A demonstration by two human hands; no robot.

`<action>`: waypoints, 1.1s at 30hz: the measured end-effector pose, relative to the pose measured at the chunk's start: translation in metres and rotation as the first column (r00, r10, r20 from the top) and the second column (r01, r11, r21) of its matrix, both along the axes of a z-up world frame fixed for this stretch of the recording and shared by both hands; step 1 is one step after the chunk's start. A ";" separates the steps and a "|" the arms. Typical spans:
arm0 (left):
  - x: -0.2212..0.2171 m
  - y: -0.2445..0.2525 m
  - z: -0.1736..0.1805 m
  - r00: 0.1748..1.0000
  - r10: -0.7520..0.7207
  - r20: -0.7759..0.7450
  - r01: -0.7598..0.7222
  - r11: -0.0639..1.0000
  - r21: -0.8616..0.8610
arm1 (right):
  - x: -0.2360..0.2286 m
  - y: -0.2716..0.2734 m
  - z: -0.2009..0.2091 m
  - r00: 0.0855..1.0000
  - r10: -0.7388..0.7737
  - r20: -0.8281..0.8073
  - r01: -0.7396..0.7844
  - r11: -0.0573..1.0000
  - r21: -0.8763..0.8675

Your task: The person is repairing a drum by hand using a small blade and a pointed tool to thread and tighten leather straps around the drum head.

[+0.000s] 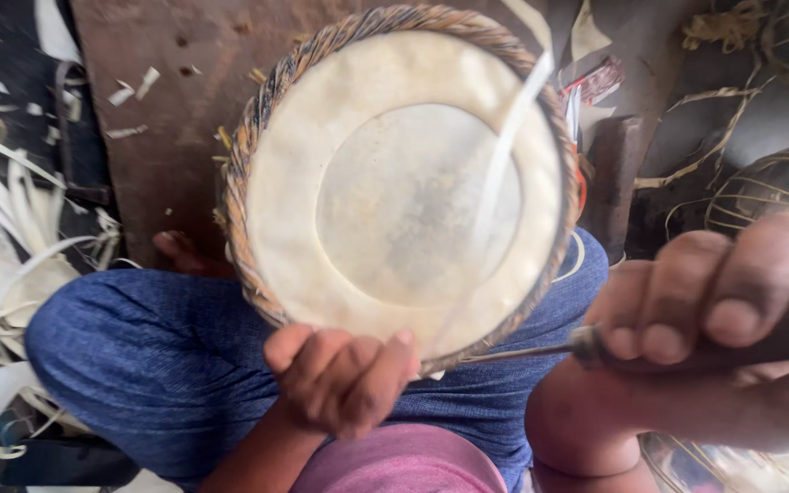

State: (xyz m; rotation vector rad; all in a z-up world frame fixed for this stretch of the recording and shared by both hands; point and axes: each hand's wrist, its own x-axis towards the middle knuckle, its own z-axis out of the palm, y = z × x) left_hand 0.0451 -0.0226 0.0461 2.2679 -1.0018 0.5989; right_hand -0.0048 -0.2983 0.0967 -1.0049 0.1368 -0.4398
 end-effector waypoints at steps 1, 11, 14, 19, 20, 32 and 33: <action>0.001 0.002 0.001 1.000 -0.022 -0.008 0.022 1.000 0.006 | 0.007 0.007 0.001 1.000 0.023 -0.010 -0.023 1.000 0.014; 0.003 -0.008 -0.009 0.997 0.046 0.062 -0.039 0.992 -0.124 | 0.051 0.076 0.048 0.952 0.017 -0.307 -0.138 0.916 -0.376; 0.003 -0.008 -0.009 0.998 0.045 0.052 -0.038 0.990 -0.138 | 0.076 0.070 0.068 0.873 0.154 -0.463 -0.401 0.765 -0.503; 0.003 -0.008 -0.005 0.999 0.048 0.012 -0.046 0.991 -0.130 | 0.088 0.088 0.104 0.749 0.105 -0.654 -0.421 0.837 -0.349; 0.002 -0.008 -0.001 0.999 0.033 -0.036 -0.037 0.992 -0.121 | 0.088 0.101 0.104 0.753 0.022 -0.658 -0.365 0.846 -0.390; 0.001 -0.003 -0.006 0.998 0.044 -0.039 -0.049 0.989 -0.136 | 0.128 0.089 0.055 0.770 0.625 -0.131 -0.635 0.727 -0.262; 0.000 -0.002 -0.005 0.997 0.042 -0.066 -0.051 0.989 -0.136 | 0.127 0.089 0.055 0.778 0.563 -0.279 -0.628 0.704 -0.332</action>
